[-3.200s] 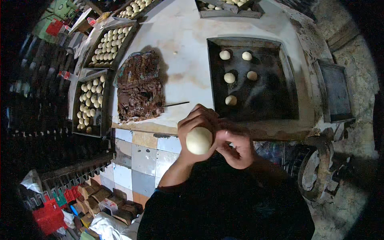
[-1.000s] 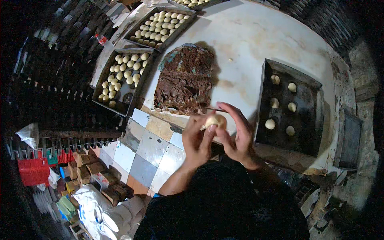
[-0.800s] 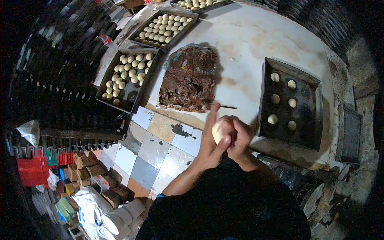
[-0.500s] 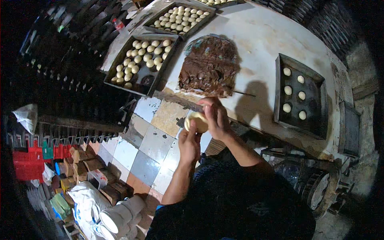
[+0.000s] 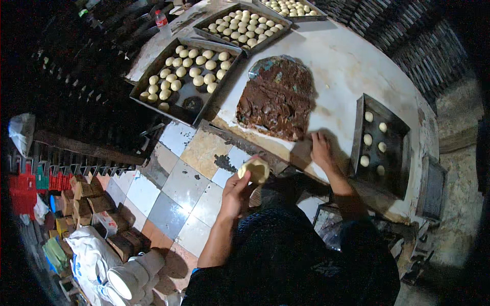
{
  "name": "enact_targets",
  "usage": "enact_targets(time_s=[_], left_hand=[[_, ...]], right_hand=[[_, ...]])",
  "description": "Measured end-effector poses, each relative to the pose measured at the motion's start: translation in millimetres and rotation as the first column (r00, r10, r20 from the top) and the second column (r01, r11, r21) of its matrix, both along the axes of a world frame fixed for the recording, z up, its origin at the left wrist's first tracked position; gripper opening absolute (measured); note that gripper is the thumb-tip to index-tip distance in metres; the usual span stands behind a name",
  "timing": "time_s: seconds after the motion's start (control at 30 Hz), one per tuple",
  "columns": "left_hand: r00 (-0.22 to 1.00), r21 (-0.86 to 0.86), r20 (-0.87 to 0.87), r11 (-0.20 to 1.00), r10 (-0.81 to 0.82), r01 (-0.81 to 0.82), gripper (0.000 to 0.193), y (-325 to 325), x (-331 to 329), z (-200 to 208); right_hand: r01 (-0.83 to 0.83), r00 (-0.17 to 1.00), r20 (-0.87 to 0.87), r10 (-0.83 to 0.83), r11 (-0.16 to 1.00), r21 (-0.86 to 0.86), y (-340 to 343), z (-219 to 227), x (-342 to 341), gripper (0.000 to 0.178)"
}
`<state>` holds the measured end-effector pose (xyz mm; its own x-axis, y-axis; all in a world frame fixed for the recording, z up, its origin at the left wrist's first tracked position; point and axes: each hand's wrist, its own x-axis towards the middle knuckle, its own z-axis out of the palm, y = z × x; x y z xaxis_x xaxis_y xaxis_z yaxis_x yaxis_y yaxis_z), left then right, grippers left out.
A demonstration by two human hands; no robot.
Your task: Preparing and portioning bread dough and filling it with chocolate at a bakery station.
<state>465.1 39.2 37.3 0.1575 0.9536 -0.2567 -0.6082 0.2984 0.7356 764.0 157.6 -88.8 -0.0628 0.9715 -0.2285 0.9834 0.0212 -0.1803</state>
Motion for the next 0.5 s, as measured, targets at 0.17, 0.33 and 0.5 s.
enact_targets(time_s=[0.17,0.33,0.5], left_hand=[[0.987,-0.045,-0.064,0.988,0.146,-0.149,0.058,44.4,6.9,-13.7],[0.987,-0.065,-0.058,0.986,0.152,-0.156,0.053,94.3,34.9,-28.0],[0.983,-0.107,-0.076,0.979,0.169,-0.176,0.042,126.1,67.6,-32.8]], right_hand=[[-0.11,0.936,-0.319,0.152,0.983,0.146,-16.7,-0.6,27.7,0.053],[-0.001,0.967,-0.247,0.071,0.962,0.274,45.9,26.6,50.1,0.041],[-0.37,0.929,0.136,0.344,0.882,0.293,59.1,21.3,60.5,0.033]])
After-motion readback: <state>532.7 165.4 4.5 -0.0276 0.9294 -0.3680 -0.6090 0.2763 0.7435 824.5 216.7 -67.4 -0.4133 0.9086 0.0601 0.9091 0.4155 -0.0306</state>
